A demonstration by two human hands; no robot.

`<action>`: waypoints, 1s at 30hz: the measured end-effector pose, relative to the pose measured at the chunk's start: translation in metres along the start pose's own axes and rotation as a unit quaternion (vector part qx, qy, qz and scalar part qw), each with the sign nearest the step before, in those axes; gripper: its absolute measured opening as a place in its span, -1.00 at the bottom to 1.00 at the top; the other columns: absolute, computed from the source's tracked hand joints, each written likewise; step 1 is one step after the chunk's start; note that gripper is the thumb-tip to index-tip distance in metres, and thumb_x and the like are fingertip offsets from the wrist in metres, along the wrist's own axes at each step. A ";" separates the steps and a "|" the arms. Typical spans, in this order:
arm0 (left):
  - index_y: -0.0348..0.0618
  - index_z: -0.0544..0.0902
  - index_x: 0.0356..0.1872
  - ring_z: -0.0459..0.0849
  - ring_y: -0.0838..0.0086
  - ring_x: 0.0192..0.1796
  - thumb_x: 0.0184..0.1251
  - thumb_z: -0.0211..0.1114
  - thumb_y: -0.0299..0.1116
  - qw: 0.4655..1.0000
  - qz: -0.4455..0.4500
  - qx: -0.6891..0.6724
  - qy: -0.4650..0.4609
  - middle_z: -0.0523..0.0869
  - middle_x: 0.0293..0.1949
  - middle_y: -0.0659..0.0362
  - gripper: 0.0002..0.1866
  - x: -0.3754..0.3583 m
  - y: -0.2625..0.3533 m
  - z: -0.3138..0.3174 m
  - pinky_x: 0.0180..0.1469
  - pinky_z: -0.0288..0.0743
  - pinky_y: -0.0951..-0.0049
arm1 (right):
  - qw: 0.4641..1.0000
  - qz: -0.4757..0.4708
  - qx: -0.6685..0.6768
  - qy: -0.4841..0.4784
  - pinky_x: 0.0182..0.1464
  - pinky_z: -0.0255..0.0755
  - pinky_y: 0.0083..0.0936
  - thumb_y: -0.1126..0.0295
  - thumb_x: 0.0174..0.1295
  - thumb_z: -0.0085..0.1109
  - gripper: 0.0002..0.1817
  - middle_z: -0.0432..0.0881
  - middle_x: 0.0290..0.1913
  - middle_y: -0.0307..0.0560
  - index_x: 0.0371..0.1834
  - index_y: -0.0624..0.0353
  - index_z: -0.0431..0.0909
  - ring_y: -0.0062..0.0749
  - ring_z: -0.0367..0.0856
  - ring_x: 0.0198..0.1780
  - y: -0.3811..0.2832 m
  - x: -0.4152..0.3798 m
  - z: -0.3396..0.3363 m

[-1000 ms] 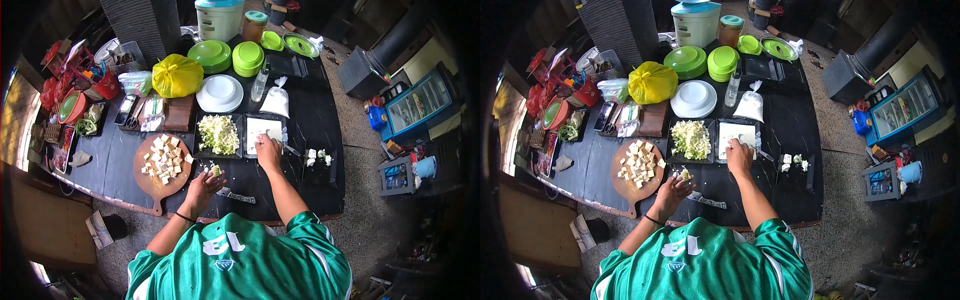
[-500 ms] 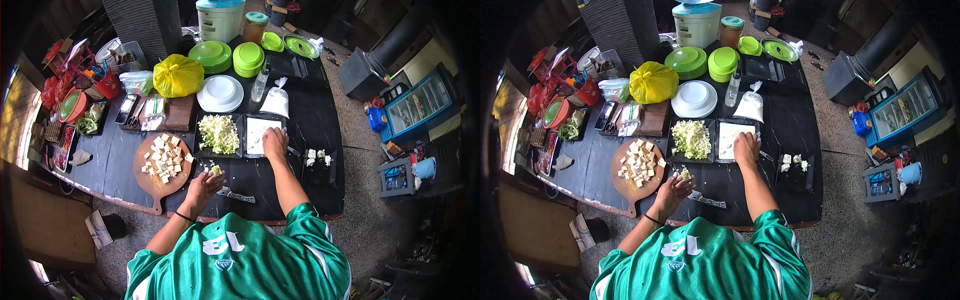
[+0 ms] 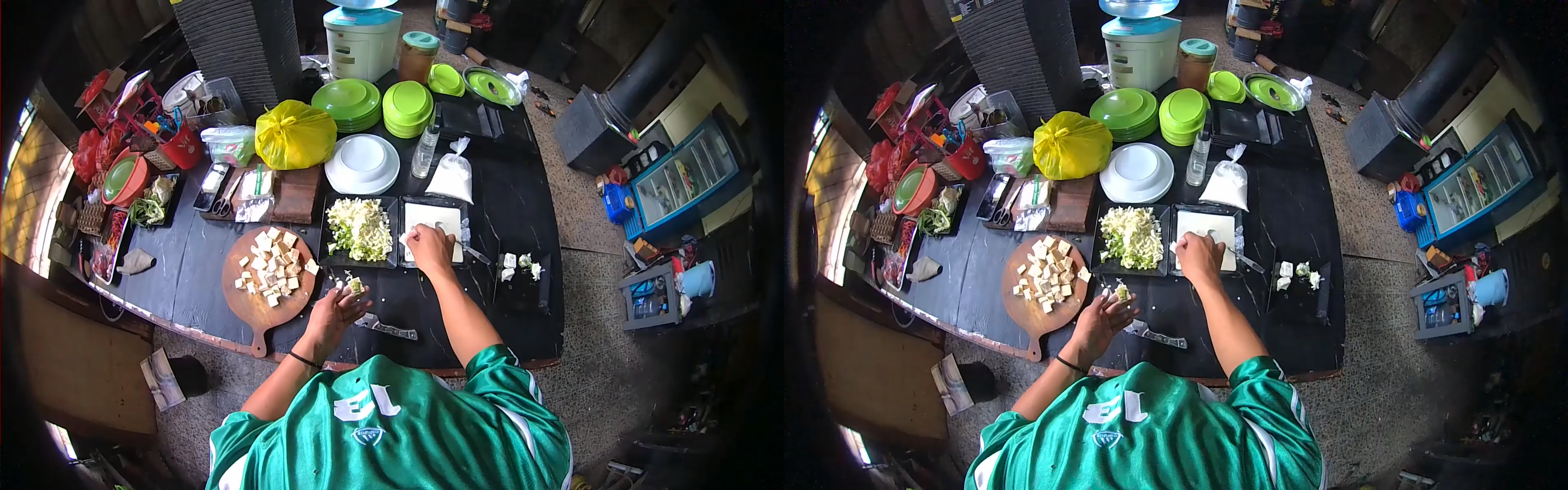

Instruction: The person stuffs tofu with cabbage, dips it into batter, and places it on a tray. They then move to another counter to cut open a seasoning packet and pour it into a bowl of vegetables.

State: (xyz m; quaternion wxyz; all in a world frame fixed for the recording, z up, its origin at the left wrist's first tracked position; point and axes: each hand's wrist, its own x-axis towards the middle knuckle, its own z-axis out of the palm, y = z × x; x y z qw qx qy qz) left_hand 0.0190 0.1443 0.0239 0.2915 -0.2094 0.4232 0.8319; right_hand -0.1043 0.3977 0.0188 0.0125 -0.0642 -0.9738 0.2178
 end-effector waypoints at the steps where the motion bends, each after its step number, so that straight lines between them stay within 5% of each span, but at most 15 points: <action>1: -0.14 0.48 0.41 0.68 0.11 0.39 0.78 -0.26 0.00 1.000 -0.001 0.002 0.000 0.72 0.37 0.05 -0.46 0.000 -0.001 -0.001 0.53 0.37 0.12 | 1.000 0.000 0.001 0.002 0.16 0.31 -0.05 0.27 0.30 0.34 -0.88 0.82 -0.19 -0.16 -0.25 -0.02 0.82 -0.15 0.68 0.07 0.003 0.000 0.002; 6: -0.18 0.48 0.39 0.68 0.09 0.39 0.78 -0.24 -0.01 1.000 -0.001 0.005 -0.001 0.71 0.38 0.03 -0.46 -0.003 0.001 0.003 0.53 0.39 0.13 | 0.995 -0.012 -0.088 0.046 0.24 0.34 -0.03 0.27 0.30 0.34 -0.85 0.76 -0.04 -0.06 -0.20 0.00 0.85 -0.11 0.59 0.19 0.024 0.007 0.004; 15: -0.19 0.50 0.39 0.67 0.07 0.40 0.78 -0.22 -0.02 1.000 -0.002 -0.004 0.005 0.70 0.39 0.02 -0.46 -0.006 -0.001 0.006 0.56 0.36 0.10 | 0.955 -0.117 -0.186 0.199 0.16 0.35 -0.09 0.35 0.33 0.21 -0.83 0.70 -0.13 -0.14 -0.23 0.06 0.81 -0.17 0.57 0.13 0.035 0.011 0.002; 18: -0.20 0.49 0.41 0.67 0.06 0.40 0.79 -0.24 0.00 1.000 -0.001 -0.002 0.000 0.69 0.40 0.01 -0.44 -0.005 -0.003 0.007 0.57 0.36 0.10 | 0.967 -0.125 -0.192 0.115 0.14 0.35 -0.11 0.35 0.31 0.22 -0.83 0.69 -0.13 -0.16 -0.22 0.05 0.81 -0.20 0.56 0.13 0.033 0.005 0.005; 28: -0.19 0.48 0.47 0.66 0.08 0.40 0.80 -0.35 0.01 0.999 0.002 0.010 -0.050 0.70 0.39 0.05 -0.38 0.012 -0.004 0.021 0.55 0.36 0.10 | 0.983 -0.099 -0.004 0.156 0.00 0.50 -0.06 0.28 0.31 0.41 -0.87 0.76 -0.17 -0.09 -0.18 0.04 0.75 -0.06 0.70 -0.01 0.046 -0.007 -0.018; 30: -0.11 0.50 0.47 0.66 0.09 0.40 0.80 -0.34 0.03 0.998 -0.019 0.038 -0.047 0.70 0.40 0.10 -0.39 0.022 -0.004 0.030 0.52 0.35 0.12 | 0.980 -0.037 0.175 0.091 -0.07 0.56 -0.09 0.33 0.32 0.40 -0.85 0.76 -0.24 -0.02 -0.14 0.12 0.73 -0.02 0.74 -0.15 0.046 -0.012 -0.028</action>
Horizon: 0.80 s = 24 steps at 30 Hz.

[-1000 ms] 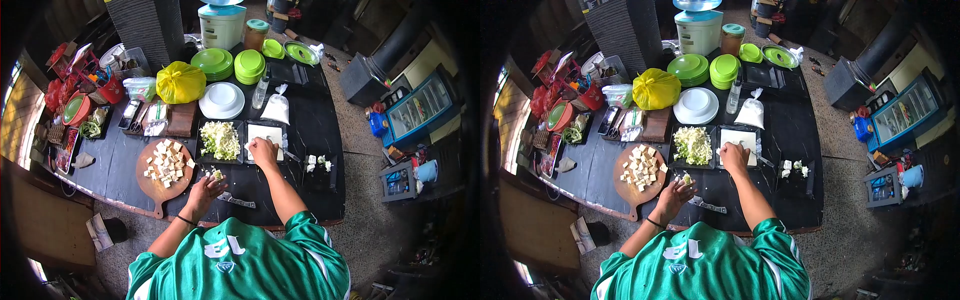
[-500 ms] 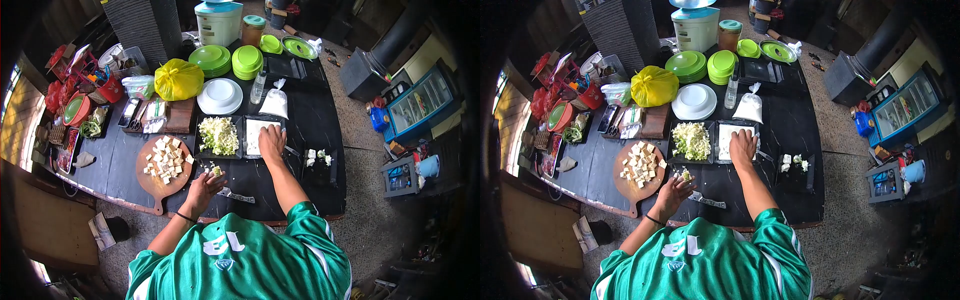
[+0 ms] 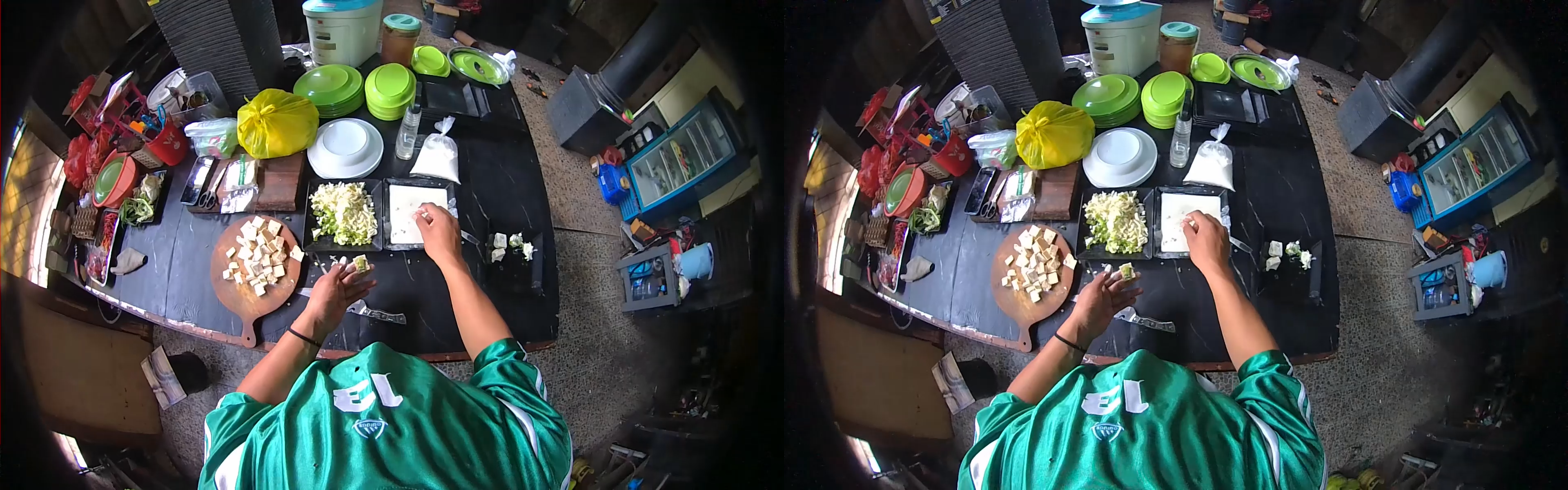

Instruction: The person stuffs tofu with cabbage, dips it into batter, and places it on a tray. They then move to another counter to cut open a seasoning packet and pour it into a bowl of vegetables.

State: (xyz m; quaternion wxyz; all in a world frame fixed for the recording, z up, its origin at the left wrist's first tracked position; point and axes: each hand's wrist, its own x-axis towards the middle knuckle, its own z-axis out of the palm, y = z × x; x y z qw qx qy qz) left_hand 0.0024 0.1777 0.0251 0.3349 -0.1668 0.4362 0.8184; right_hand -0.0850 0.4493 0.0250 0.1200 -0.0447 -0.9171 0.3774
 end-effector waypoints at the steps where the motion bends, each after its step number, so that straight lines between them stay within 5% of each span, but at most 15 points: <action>1: -0.05 0.51 0.47 0.67 0.10 0.39 0.80 -0.31 0.05 1.000 -0.015 0.004 0.000 0.72 0.38 0.13 -0.41 0.006 0.001 0.005 0.52 0.32 0.12 | 0.999 -0.020 0.030 -0.004 -0.08 0.61 -0.15 0.35 0.33 0.40 -0.82 0.79 -0.25 0.04 -0.11 0.19 0.71 0.00 0.78 -0.20 0.000 -0.001 -0.006; 9: -0.01 0.49 0.49 0.68 0.17 0.37 0.80 -0.26 0.07 0.998 -0.057 0.025 -0.029 0.73 0.37 0.17 -0.42 0.067 0.007 0.045 0.43 0.36 0.20 | 0.996 0.025 0.063 -0.060 0.02 0.66 -0.24 0.31 0.31 0.43 -0.75 0.87 -0.14 0.06 -0.02 0.16 0.79 -0.02 0.85 -0.08 0.011 0.012 -0.042; 18: -0.09 0.44 0.53 0.69 0.15 0.37 0.80 -0.23 0.09 0.999 -0.033 0.023 -0.015 0.70 0.39 0.11 -0.39 0.103 0.018 0.072 0.41 0.40 0.20 | 0.997 0.017 0.048 -0.062 0.02 0.65 -0.24 0.33 0.22 0.46 -0.78 0.86 -0.18 0.03 -0.17 0.22 0.78 -0.01 0.85 -0.10 0.026 0.038 -0.043; 24: -0.15 0.47 0.50 0.70 0.15 0.35 0.79 -0.22 0.07 1.000 -0.025 0.004 0.002 0.72 0.37 0.12 -0.38 0.115 0.023 0.081 0.40 0.41 0.19 | 0.989 0.030 0.111 -0.090 -0.02 0.63 -0.39 0.35 0.21 0.46 -0.79 0.86 -0.19 -0.05 -0.15 0.21 0.76 -0.30 0.85 -0.14 0.018 0.048 -0.050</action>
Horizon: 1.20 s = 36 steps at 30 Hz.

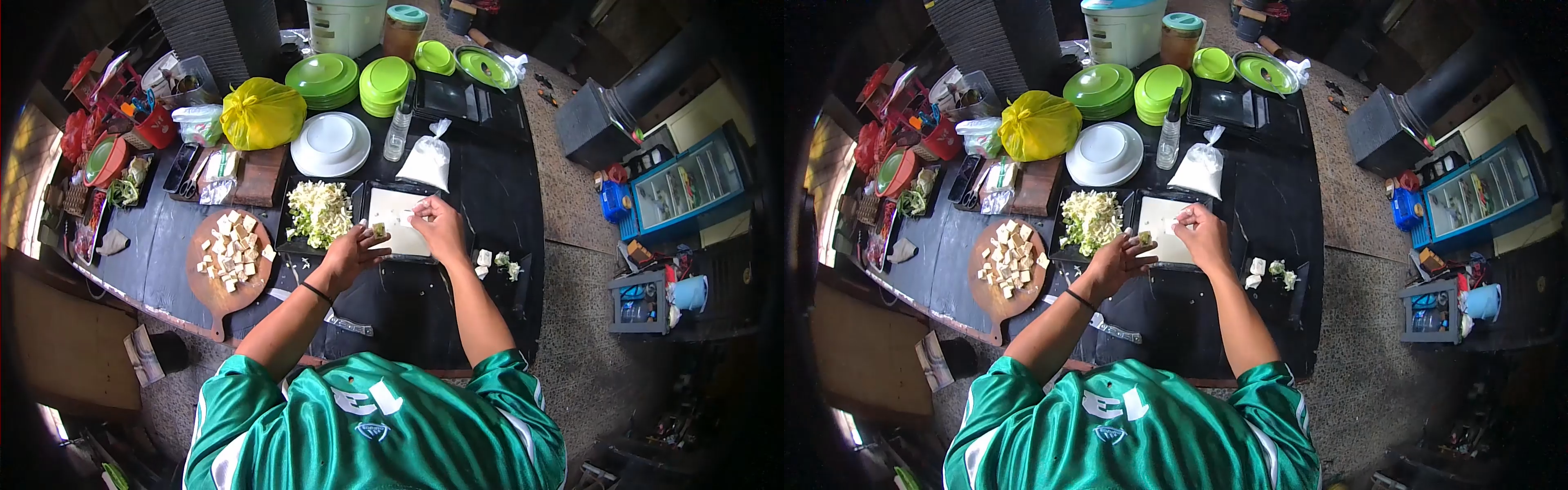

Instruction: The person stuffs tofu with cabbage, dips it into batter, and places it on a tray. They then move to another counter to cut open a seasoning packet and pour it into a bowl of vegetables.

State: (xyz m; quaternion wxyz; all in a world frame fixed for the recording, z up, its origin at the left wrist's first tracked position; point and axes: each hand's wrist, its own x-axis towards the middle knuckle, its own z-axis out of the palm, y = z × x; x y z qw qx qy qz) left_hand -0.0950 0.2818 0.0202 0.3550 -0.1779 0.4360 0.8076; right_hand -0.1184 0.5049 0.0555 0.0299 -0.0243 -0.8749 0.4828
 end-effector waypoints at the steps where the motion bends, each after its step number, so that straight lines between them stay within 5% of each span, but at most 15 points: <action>1: -0.15 0.48 0.50 0.70 0.14 0.35 0.79 -0.22 0.07 1.000 0.002 -0.005 -0.005 0.72 0.37 0.12 -0.39 0.004 -0.001 -0.001 0.39 0.42 0.19 | 0.999 0.008 0.029 -0.026 -0.02 0.61 -0.42 0.36 0.22 0.46 -0.79 0.87 -0.19 -0.07 -0.14 0.21 0.76 -0.37 0.84 -0.14 -0.002 0.000 0.000; 13: -0.23 0.39 0.54 0.65 0.11 0.42 0.75 -0.11 0.11 1.000 -0.012 -0.017 -0.008 0.66 0.38 0.00 -0.34 0.010 -0.006 0.007 0.50 0.37 0.10 | 0.984 0.042 0.159 -0.066 -0.09 0.59 -0.47 0.34 0.26 0.47 -0.78 0.87 -0.20 -0.12 -0.13 0.25 0.79 -0.49 0.80 -0.17 0.019 -0.013 0.037; 31: -0.12 0.55 0.42 0.69 0.20 0.32 0.74 -0.07 0.10 0.999 0.005 -0.033 -0.012 0.74 0.28 0.10 -0.43 0.004 -0.014 0.013 0.47 0.41 0.11 | 0.998 0.001 0.059 0.034 -0.02 0.59 -0.24 0.39 0.25 0.41 -0.85 0.78 -0.22 0.02 -0.20 0.23 0.74 -0.11 0.76 -0.14 0.007 -0.033 0.045; 36: -0.11 0.57 0.36 0.70 0.20 0.30 0.74 -0.08 0.10 0.999 0.011 -0.050 -0.017 0.76 0.22 0.12 -0.44 0.005 -0.015 0.012 0.47 0.43 0.08 | 0.961 -0.235 -0.113 0.088 0.16 0.52 -0.22 0.40 0.22 0.42 -0.83 0.74 -0.06 -0.15 -0.12 0.07 0.81 -0.08 0.61 0.06 -0.013 -0.042 0.034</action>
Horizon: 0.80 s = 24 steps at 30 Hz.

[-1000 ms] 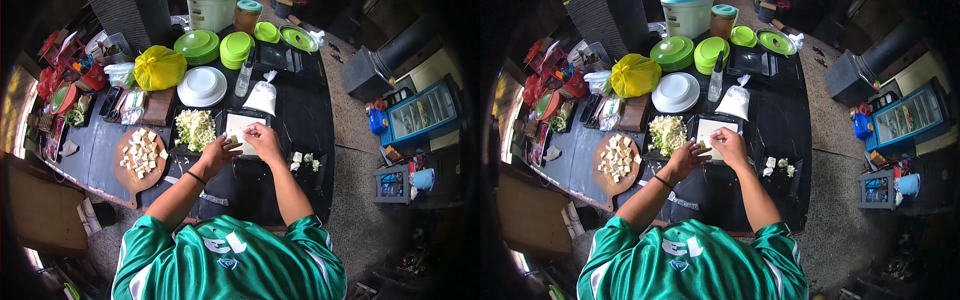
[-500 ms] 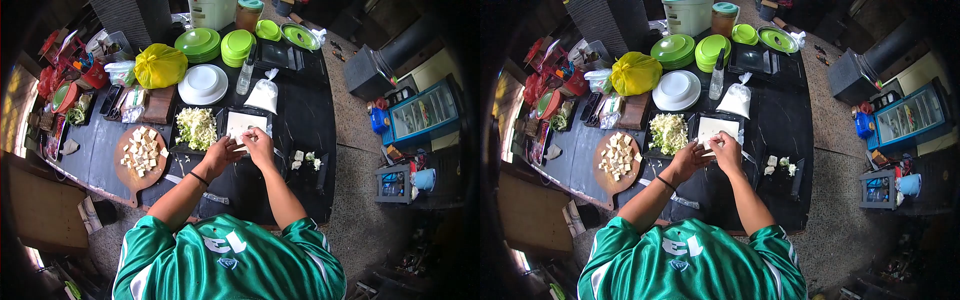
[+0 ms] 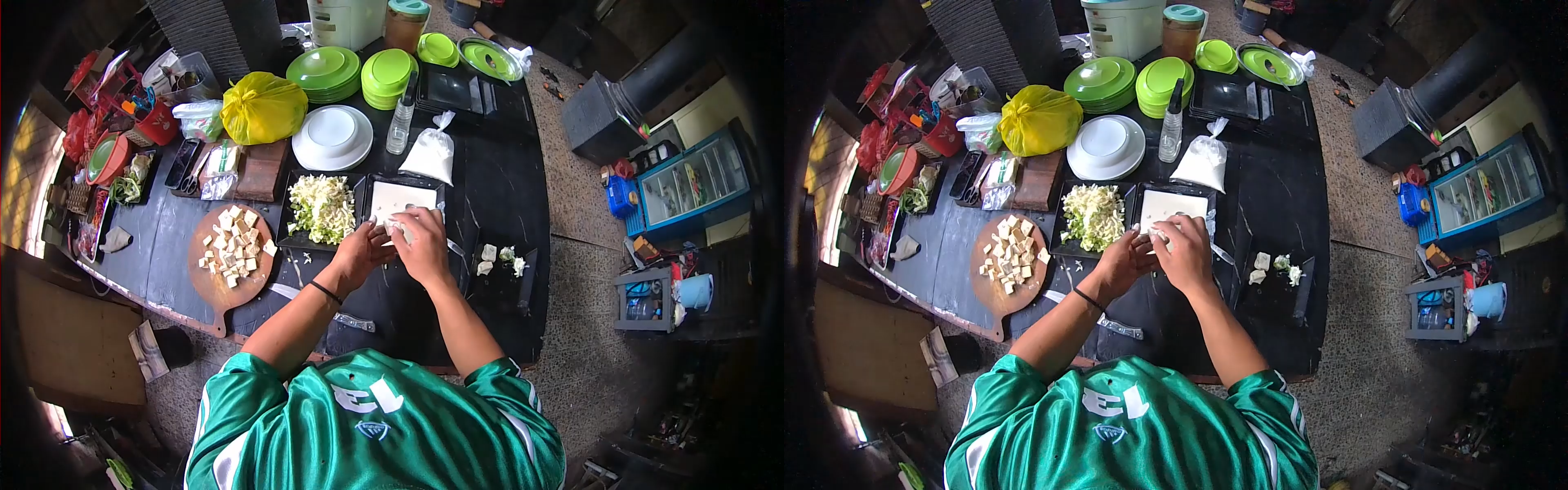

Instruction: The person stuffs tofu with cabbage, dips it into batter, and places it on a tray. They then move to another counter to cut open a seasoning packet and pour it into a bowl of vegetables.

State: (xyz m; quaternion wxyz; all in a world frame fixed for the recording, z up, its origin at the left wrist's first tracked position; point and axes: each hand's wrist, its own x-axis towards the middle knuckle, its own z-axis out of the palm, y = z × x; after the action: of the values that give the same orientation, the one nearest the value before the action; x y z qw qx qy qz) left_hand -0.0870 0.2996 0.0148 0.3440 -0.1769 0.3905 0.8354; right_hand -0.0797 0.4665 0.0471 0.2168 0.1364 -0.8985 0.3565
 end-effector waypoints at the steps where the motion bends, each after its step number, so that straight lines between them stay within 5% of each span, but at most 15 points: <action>1: -0.11 0.58 0.34 0.71 0.19 0.29 0.75 -0.10 0.10 1.000 0.007 -0.008 -0.010 0.77 0.20 0.12 -0.45 0.000 0.000 0.001 0.46 0.44 0.07 | 0.999 -0.029 -0.024 -0.017 0.17 0.51 -0.24 0.35 0.22 0.46 -0.78 0.75 0.05 -0.24 -0.06 0.03 0.82 -0.14 0.58 0.07 0.004 -0.002 0.000; 17: -0.06 0.56 0.40 0.72 0.20 0.27 0.75 -0.14 0.15 0.999 0.031 -0.043 -0.012 0.75 0.26 0.10 -0.41 -0.001 -0.013 0.007 0.47 0.40 0.12 | 0.983 -0.098 -0.149 0.047 0.08 0.45 -0.18 0.32 0.24 0.49 -0.74 0.82 0.14 -0.30 -0.02 0.09 0.82 -0.26 0.63 0.12 0.005 -0.022 0.019; 24: -0.10 0.65 0.21 0.77 0.37 0.11 0.73 0.09 -0.10 0.998 0.053 -0.038 0.015 0.80 0.11 0.19 -0.65 0.011 -0.021 -0.009 0.16 0.58 0.29 | 0.984 -0.105 -0.136 0.043 0.16 0.43 -0.16 0.38 0.24 0.41 -0.72 0.76 0.26 -0.20 0.02 0.13 0.80 -0.19 0.61 0.14 0.000 -0.023 0.016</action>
State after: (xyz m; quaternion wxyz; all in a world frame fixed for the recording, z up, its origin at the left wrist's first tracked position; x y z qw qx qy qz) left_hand -0.0794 0.3072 -0.0088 0.2867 -0.1811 0.3723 0.8640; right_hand -0.0647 0.4574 0.0255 0.3074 0.1837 -0.9093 0.2121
